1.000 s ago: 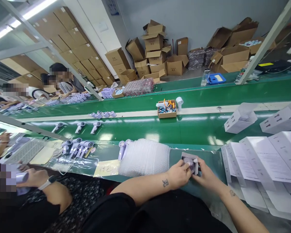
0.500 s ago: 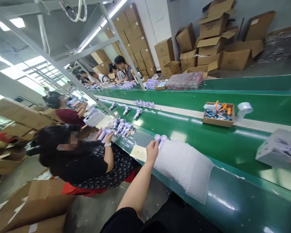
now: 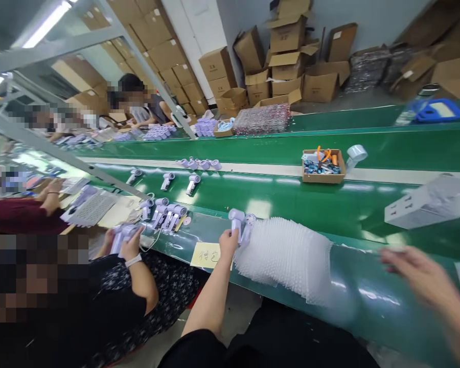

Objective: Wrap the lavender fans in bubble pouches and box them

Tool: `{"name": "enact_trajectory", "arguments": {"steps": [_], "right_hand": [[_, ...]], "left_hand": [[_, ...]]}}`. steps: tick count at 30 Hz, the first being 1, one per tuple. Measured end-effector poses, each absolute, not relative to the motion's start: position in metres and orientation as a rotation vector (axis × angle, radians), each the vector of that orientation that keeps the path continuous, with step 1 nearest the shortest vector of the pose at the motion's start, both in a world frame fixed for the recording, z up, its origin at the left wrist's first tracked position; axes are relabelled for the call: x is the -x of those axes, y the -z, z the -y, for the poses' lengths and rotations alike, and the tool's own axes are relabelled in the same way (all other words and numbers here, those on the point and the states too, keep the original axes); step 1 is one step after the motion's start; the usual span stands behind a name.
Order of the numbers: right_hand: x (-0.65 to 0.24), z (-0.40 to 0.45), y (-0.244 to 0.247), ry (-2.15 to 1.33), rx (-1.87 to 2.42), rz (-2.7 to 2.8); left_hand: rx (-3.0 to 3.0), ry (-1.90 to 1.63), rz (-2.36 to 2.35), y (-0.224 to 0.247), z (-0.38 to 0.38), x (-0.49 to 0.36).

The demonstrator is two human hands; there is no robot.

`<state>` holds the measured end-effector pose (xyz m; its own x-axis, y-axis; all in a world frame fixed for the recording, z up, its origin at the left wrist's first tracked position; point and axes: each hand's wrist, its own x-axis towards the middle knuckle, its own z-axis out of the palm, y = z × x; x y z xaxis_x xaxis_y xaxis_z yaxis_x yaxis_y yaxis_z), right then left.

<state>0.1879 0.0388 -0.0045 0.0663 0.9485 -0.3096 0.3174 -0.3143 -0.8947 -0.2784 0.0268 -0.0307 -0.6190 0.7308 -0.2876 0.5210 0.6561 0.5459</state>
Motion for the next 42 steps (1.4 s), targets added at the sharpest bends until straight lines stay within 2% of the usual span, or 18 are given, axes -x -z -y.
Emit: {"name": "enact_trajectory", "arguments": {"steps": [3, 5, 9, 12, 15, 19, 24, 29, 33, 37, 42], "right_hand": [[-0.115, -0.012, 0.012, -1.853, 1.378, 0.718], [-0.075, -0.007, 0.017, -2.012, 1.115, 0.469], [-0.077, -0.012, 0.026, -1.819, 1.132, 0.273], [-0.134, -0.004, 0.032, -1.673, 1.270, 0.211], [-0.189, 0.018, 0.035, -1.668, 1.381, 0.171], [-0.223, 0.058, 0.031, -1.800, 1.359, 0.114], [-0.214, 0.092, 0.016, -2.040, 1.167, 0.136], [-0.183, 0.080, 0.004, -2.212, 0.931, 0.347], [-0.184, 0.067, 0.009, -2.191, 1.046, 0.472], [-0.194, 0.072, 0.018, -2.163, 1.227, 0.501], [-0.190, 0.077, 0.012, -2.044, 1.236, 0.483]], "left_hand": [[-0.970, -0.855, -2.067, 0.025, -0.020, 0.210], [-1.048, -0.927, -1.716, 0.022, -0.006, 0.151], [-1.826, -0.527, -1.352, 0.021, 0.031, 0.076], [-2.623, -0.138, -0.902, 0.026, 0.046, 0.071], [-2.889, 0.207, -0.668, 0.035, 0.048, 0.075], [-2.733, 0.266, -0.951, 0.038, 0.039, 0.061], [-1.905, -0.130, -1.490, 0.025, 0.021, 0.028], [-1.219, -0.412, -1.376, 0.018, 0.018, 0.004], [-0.890, -0.648, -1.397, 0.013, 0.021, 0.003], [-1.064, -0.762, -1.387, 0.013, 0.024, 0.001], [-1.552, -0.641, -1.319, 0.009, 0.025, -0.001]]}}
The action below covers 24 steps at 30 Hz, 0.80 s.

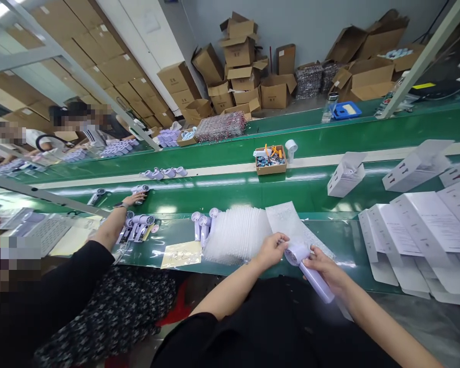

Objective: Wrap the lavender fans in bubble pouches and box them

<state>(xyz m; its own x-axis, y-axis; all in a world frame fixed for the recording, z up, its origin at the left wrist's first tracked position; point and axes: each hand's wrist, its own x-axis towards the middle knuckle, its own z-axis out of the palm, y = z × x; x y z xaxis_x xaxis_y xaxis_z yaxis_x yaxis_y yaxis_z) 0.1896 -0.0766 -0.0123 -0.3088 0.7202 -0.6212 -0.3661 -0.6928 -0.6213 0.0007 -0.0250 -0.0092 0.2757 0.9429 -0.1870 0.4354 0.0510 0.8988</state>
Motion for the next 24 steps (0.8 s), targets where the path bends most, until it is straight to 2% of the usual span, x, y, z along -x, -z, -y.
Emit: {"name": "enact_trajectory", "arguments": {"steps": [5, 11, 14, 20, 24], "right_hand": [[-0.188, 0.075, -0.001, -1.953, 1.276, 0.420], [-0.182, 0.083, 0.002, -1.928, 1.225, 0.183], [-0.177, 0.084, -0.006, -1.913, 1.202, 0.142], [-0.172, 0.083, -0.029, -1.852, 1.123, 0.357], [-0.160, 0.083, -0.031, -1.831, 1.149, 0.231]], "left_hand": [[-1.999, -0.616, -1.189, 0.003, 0.032, 0.008], [-2.471, -0.588, -1.151, 0.020, 0.035, 0.014], [-2.560, -0.580, -1.152, 0.016, 0.030, 0.010], [-2.605, -0.530, -0.727, -0.023, 0.017, 0.004], [-2.567, -0.510, -0.580, -0.019, 0.016, 0.014]]}}
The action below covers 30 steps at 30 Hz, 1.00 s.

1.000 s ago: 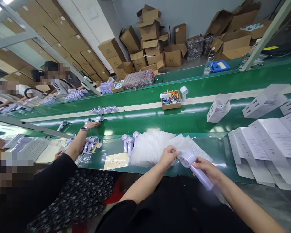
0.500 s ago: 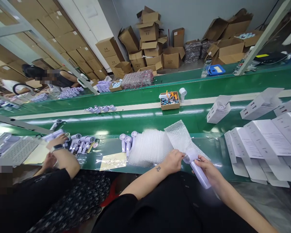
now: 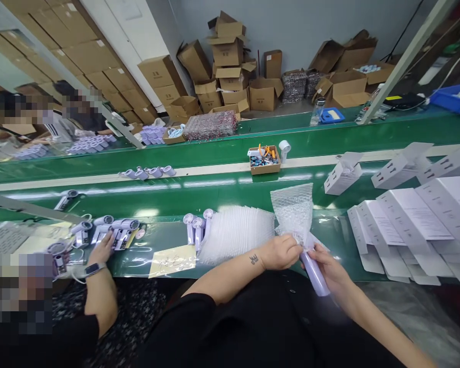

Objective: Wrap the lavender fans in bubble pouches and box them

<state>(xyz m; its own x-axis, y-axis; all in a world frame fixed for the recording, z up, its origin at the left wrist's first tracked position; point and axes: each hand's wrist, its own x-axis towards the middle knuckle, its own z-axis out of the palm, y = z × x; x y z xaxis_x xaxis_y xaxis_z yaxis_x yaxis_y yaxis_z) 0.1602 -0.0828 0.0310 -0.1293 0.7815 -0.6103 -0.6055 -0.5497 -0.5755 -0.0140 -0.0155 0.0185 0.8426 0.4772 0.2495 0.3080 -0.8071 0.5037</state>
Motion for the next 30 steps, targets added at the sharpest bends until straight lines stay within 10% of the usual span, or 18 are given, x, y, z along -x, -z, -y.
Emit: {"name": "enact_trajectory", "arguments": {"steps": [15, 30], "right_hand": [[-0.147, 0.077, 0.000, -1.683, 1.340, 0.154], [-0.205, 0.100, -0.071, -1.164, 1.835, 1.459]], "left_hand": [[-1.705, -0.365, -1.179, -0.018, 0.005, -0.008], [-1.603, -0.154, -1.001, -0.084, 0.021, -0.013]]}}
